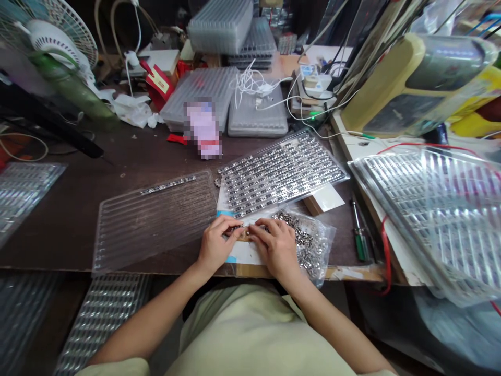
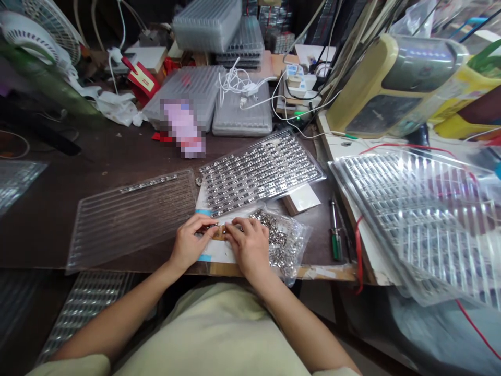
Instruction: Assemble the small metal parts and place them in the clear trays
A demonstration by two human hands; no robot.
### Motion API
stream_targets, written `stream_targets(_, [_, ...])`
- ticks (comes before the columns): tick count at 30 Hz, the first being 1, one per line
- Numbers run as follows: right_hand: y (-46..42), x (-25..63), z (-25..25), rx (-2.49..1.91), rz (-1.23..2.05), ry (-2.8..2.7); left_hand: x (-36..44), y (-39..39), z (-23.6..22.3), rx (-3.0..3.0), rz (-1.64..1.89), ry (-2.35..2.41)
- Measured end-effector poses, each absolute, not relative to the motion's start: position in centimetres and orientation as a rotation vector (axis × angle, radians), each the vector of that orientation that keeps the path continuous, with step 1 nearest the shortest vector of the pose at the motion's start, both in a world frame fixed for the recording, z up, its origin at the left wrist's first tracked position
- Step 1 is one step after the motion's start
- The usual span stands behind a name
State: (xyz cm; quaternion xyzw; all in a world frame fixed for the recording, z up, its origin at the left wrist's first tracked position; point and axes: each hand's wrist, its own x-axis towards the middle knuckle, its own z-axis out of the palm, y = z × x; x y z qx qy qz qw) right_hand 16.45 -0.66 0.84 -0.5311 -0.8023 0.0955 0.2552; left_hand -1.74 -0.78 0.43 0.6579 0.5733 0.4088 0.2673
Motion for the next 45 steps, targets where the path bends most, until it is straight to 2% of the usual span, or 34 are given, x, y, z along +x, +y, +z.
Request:
stream_targets(6, [-1.2, 20.9, 0.9, -1.559, 0.003, -2.233, -1.5, -0.2, 0.8, 1.733, 1.101, 1.522])
stream_targets(15, [-0.8, 20.2, 0.5, -1.499, 0.064, -2.132, 0.6, -0.2, 0.7, 2.100, 0.983, 1.384])
stream_targets(31, [-0.7, 19.9, 1.0, -1.342, 0.389, -1.949, 0.7, -0.5, 0.0, 2.064, 1.026, 1.350])
stream_targets(34, [-0.7, 18.3, 1.1, -1.326, 0.415, -1.974, -0.9, 1.1, 1.2, 1.985, 1.118, 1.411])
stream_targets(38, [-0.5, 15.8, 0.6, -1.342, 0.368, -2.078, -6.2, 7.1, 2.7, 1.940, 1.195, 1.767])
stream_targets(42, [-0.2, 14.7, -0.1, -1.331, 0.286, -2.097, -11.6, 12.3, 1.9, 1.975, 1.020, 2.027])
stream_targets(45, [-0.2, 14.7, -0.4, -1.321, 0.279, -2.103, -13.4, 13.0, 0.8, 1.995, 0.904, 2.064])
